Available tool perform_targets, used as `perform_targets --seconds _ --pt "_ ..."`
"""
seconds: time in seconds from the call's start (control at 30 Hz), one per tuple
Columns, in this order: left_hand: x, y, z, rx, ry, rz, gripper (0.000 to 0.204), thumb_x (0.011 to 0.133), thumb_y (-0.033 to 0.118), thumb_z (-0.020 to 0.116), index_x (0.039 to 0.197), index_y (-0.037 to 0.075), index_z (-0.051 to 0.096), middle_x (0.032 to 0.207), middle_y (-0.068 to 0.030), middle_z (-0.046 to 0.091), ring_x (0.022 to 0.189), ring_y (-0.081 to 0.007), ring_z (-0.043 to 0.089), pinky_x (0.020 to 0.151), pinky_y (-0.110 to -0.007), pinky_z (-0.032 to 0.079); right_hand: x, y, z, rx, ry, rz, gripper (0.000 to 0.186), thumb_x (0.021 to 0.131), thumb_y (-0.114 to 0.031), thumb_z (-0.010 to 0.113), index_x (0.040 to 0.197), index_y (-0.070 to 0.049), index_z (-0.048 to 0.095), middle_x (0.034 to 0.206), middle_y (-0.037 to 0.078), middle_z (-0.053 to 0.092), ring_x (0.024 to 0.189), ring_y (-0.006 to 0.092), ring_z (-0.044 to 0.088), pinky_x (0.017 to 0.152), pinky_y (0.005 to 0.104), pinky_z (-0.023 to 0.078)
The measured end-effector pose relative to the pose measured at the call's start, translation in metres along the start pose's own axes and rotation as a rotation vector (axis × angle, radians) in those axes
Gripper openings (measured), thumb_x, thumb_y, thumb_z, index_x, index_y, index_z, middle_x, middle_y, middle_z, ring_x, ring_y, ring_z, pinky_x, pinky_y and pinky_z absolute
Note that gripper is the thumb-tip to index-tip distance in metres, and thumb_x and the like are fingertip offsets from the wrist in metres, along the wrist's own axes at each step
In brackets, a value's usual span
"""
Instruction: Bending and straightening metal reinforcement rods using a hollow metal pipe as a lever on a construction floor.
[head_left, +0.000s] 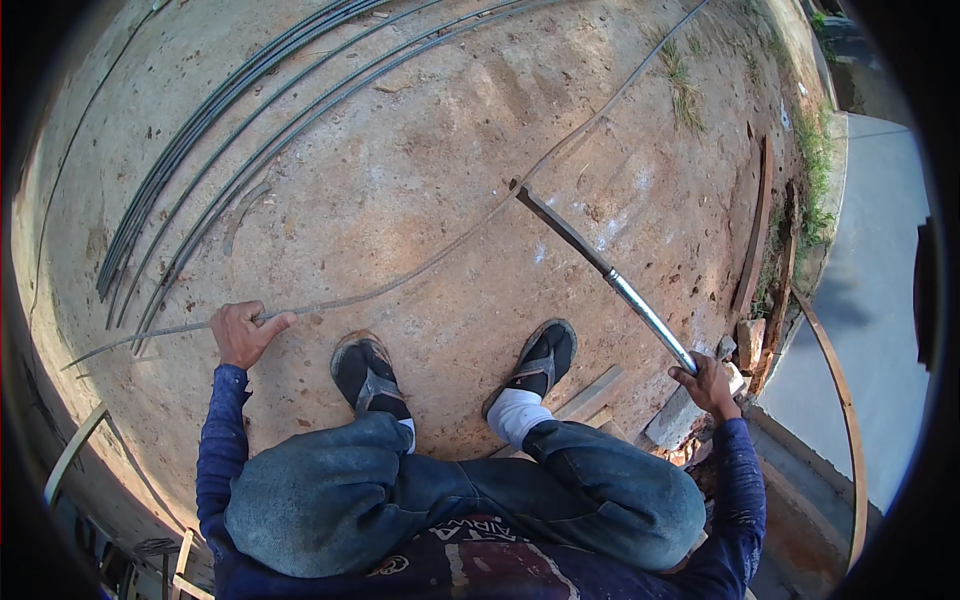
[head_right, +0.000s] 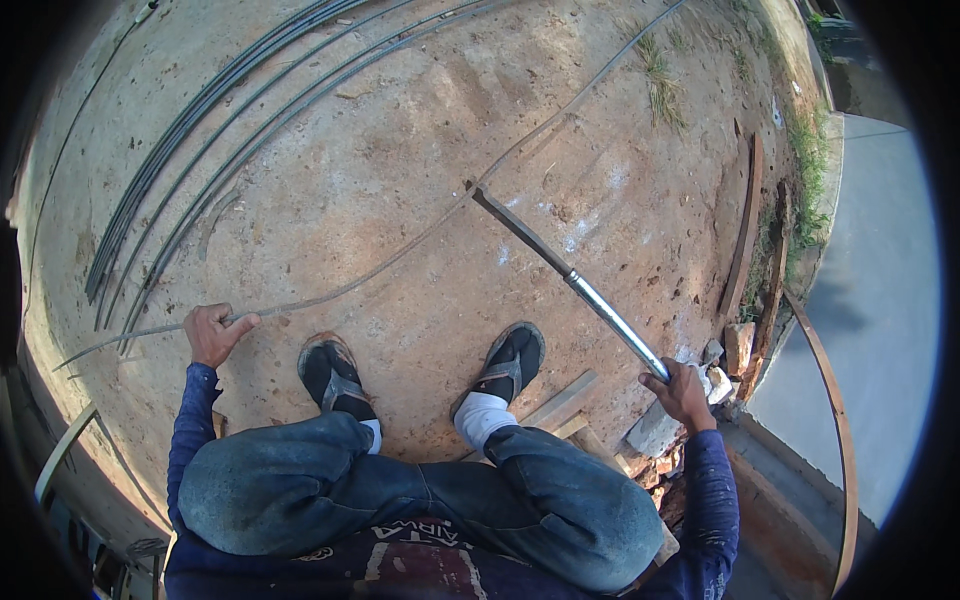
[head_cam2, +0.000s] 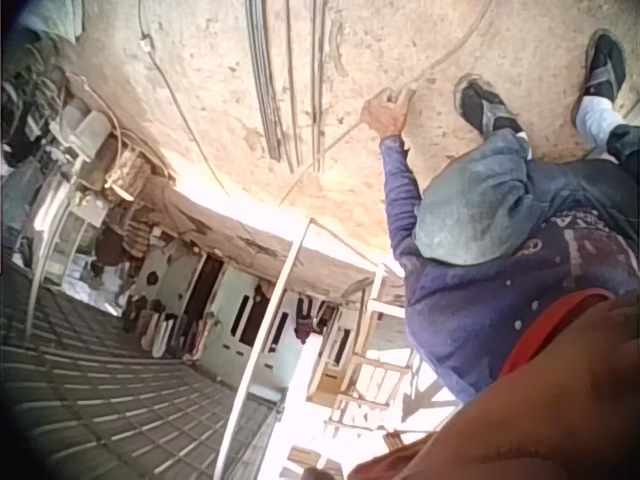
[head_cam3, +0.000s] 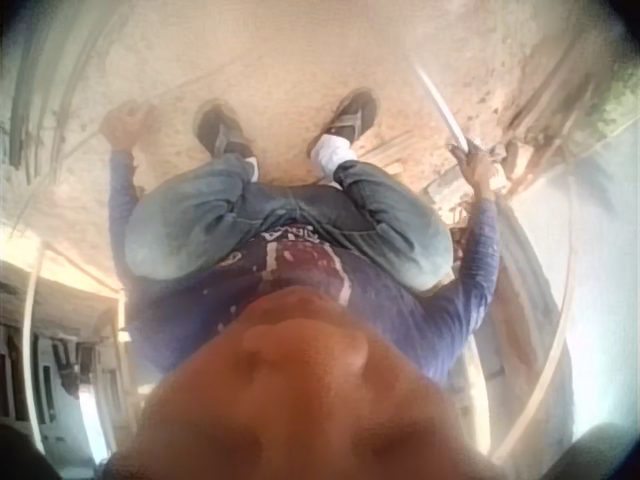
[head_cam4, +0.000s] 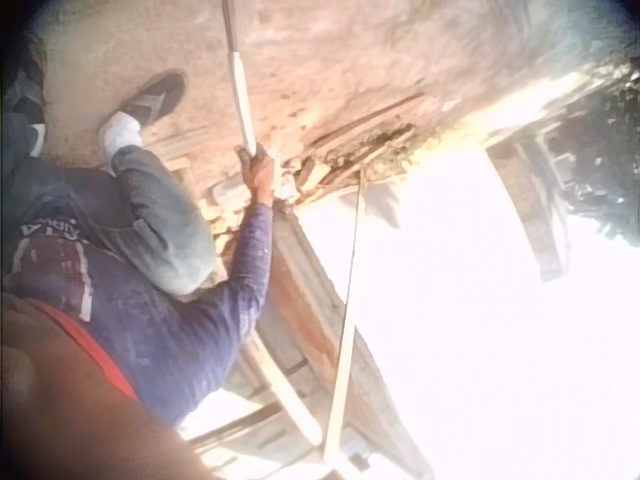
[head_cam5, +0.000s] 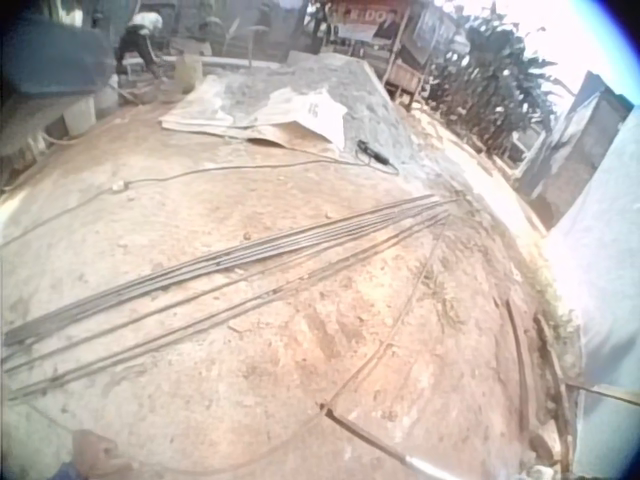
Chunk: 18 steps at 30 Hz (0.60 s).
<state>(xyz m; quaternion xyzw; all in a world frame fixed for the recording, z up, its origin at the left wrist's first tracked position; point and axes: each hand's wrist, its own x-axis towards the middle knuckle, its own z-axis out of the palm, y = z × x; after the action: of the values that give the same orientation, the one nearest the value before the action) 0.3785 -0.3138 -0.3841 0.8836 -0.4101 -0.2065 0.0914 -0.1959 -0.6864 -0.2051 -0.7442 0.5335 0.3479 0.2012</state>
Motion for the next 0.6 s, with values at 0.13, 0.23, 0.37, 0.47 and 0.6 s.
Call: perform_targets --seconds 0.13,0.23,0.37,0.47,0.6 --pt "-0.001 0.003 -0.004 0.096 0.062 0.032 0.079 0.066 0.077 0.068 0.047 0.009 0.031 0.043 -0.0037 0.027 0.042 -0.0207 0.029 0.047 -0.039 0.025 0.019 0.005 0.042 0.125 0.06 0.085 0.046 0.08 -0.045 0.072 0.084 0.0 0.061 0.066 0.019 0.06 0.064 0.0356 0.06 0.064 0.0444 0.046" --pt "0.003 0.007 -0.008 0.11 0.029 -0.008 0.08 0.065 0.078 0.067 0.047 0.009 0.031 0.043 -0.0033 0.027 0.042 -0.0209 0.03 0.047 -0.038 0.025 0.027 0.004 0.047 0.192 -0.06 0.03 0.048 0.077 -0.045 0.075 0.077 0.001 0.059 0.063 0.014 0.056 0.06 0.0258 0.055 0.061 0.0408 0.044" --pt "0.004 0.001 -0.018 0.136 0.086 0.065 0.08 0.066 0.078 0.067 0.047 0.01 0.031 0.042 -0.002 0.027 0.042 -0.0195 0.03 0.046 -0.037 0.026 0.023 0.003 0.034 0.062 0.063 0.068 0.046 0.081 -0.045 0.071 0.075 0.0 0.061 0.061 0.016 0.056 0.057 0.0284 0.056 0.059 0.0417 0.045" --pt "0.007 0.0 -0.025 0.086 0.104 0.067 0.079 0.066 0.078 0.066 0.047 0.01 0.032 0.042 -0.0009 0.028 0.041 -0.0181 0.028 0.046 -0.037 0.024 0.014 -0.006 0.024 0.006 0.195 0.083 0.042 0.083 -0.044 0.069 0.08 -0.003 0.066 0.066 0.02 0.061 0.064 0.0371 0.062 0.063 0.045 0.047" --pt "0.007 0.001 -0.019 0.035 0.014 0.056 0.078 0.067 0.078 0.067 0.046 0.01 0.033 0.042 -0.0001 0.026 0.041 -0.0161 0.027 0.046 -0.036 0.023 0.006 0.003 0.025 -0.003 0.168 0.068 0.038 0.083 -0.043 0.068 0.082 -0.005 0.065 0.066 0.02 0.061 0.065 0.039 0.062 0.063 0.0457 0.047"
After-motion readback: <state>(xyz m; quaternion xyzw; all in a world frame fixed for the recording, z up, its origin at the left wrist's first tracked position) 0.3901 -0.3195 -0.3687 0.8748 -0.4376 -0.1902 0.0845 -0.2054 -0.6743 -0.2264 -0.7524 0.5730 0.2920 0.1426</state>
